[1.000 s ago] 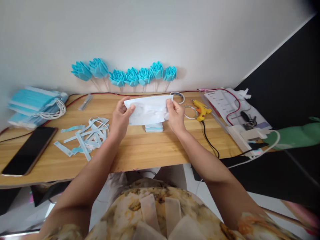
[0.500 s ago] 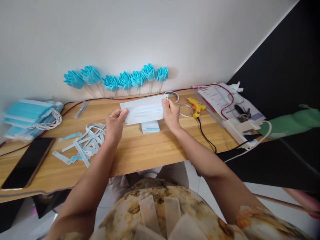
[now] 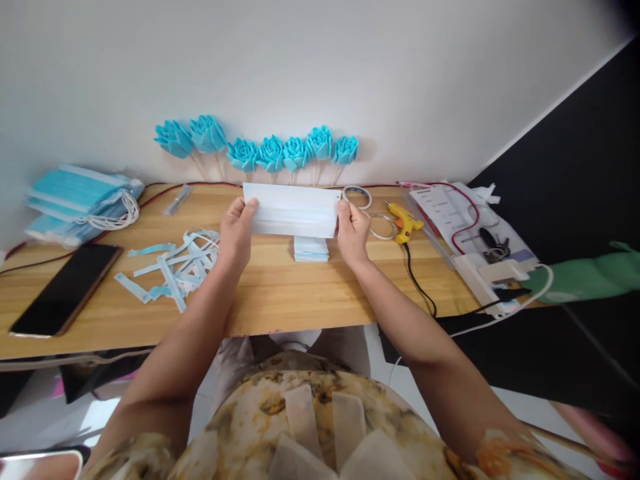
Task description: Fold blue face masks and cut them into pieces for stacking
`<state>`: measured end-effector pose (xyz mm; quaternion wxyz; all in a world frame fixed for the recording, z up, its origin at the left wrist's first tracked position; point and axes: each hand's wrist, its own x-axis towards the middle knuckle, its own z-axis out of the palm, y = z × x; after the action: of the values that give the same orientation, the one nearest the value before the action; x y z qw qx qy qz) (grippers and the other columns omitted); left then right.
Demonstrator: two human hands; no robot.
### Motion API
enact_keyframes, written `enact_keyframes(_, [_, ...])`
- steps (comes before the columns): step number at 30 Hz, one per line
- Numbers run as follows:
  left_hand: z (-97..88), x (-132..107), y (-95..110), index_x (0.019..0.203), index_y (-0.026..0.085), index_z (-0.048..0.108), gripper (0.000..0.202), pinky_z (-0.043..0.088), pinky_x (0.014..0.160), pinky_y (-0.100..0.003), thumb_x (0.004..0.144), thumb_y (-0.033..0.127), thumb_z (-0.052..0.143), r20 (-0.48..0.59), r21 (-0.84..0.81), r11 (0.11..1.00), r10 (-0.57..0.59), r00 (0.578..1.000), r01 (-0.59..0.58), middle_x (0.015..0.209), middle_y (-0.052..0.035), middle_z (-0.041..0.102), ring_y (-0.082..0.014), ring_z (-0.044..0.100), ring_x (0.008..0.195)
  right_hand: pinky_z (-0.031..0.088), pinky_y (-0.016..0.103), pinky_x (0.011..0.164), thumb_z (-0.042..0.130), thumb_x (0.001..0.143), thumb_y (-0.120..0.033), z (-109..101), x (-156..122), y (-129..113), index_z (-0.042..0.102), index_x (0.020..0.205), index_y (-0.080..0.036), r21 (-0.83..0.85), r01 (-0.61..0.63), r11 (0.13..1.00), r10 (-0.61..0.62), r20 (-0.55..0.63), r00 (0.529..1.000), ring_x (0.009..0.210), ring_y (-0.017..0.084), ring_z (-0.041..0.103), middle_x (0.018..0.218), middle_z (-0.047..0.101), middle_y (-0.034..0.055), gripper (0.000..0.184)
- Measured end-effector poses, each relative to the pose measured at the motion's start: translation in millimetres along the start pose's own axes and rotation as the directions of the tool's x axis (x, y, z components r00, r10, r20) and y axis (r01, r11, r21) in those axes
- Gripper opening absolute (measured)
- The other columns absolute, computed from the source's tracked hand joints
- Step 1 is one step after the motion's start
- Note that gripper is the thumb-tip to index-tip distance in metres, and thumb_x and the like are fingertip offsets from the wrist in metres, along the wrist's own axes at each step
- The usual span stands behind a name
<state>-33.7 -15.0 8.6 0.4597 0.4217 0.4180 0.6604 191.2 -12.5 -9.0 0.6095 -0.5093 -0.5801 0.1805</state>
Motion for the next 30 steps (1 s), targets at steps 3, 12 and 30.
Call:
enact_keyframes(3, [-2.5,1.4,6.2,0.077,0.020,0.065,0.036,0.047,0.062,-0.024,0.067,0.049,0.084,0.048,-0.065,0.997,-0.032,0.998,0.035,0.069,0.0013,0.067,-0.0132,0.059,0.064,0.052,0.035,0.078,0.049,0.097,-0.061,-12.2,11.3,-16.3,0.064,0.092,-0.023,0.112,0.080,0.990,-0.081,0.000,0.997,0.081,0.018,0.064,0.086,0.067,0.0041,0.041])
enact_keyframes(12, [-2.7,-11.4,19.5,0.076,0.018,0.074,0.036,0.047,0.055,-0.025,0.063,0.048,0.090,0.377,0.025,0.981,-0.186,0.907,0.191,0.071,-0.0019,0.071,-0.0133,0.059,0.057,0.057,0.039,0.082,0.077,0.079,-0.054,-12.0,38.2,-84.8,0.069,0.123,-0.026,0.087,-0.040,0.995,-0.041,0.772,0.634,0.096,0.023,0.069,0.104,0.075,0.0027,0.053])
enact_keyframes(30, [2.8,-8.4,1.4,0.077,0.014,0.076,0.036,0.050,0.064,-0.030,0.061,0.042,0.091,0.200,0.024,0.966,-0.256,0.946,0.257,0.077,-0.0069,0.075,-0.0190,0.065,0.068,0.041,0.022,0.051,0.081,0.068,-0.061,35.1,3.8,-26.5,0.054,0.069,-0.020,0.354,-0.521,0.777,0.308,0.509,0.804,0.055,0.007,0.043,0.062,0.049,-0.0063,0.049])
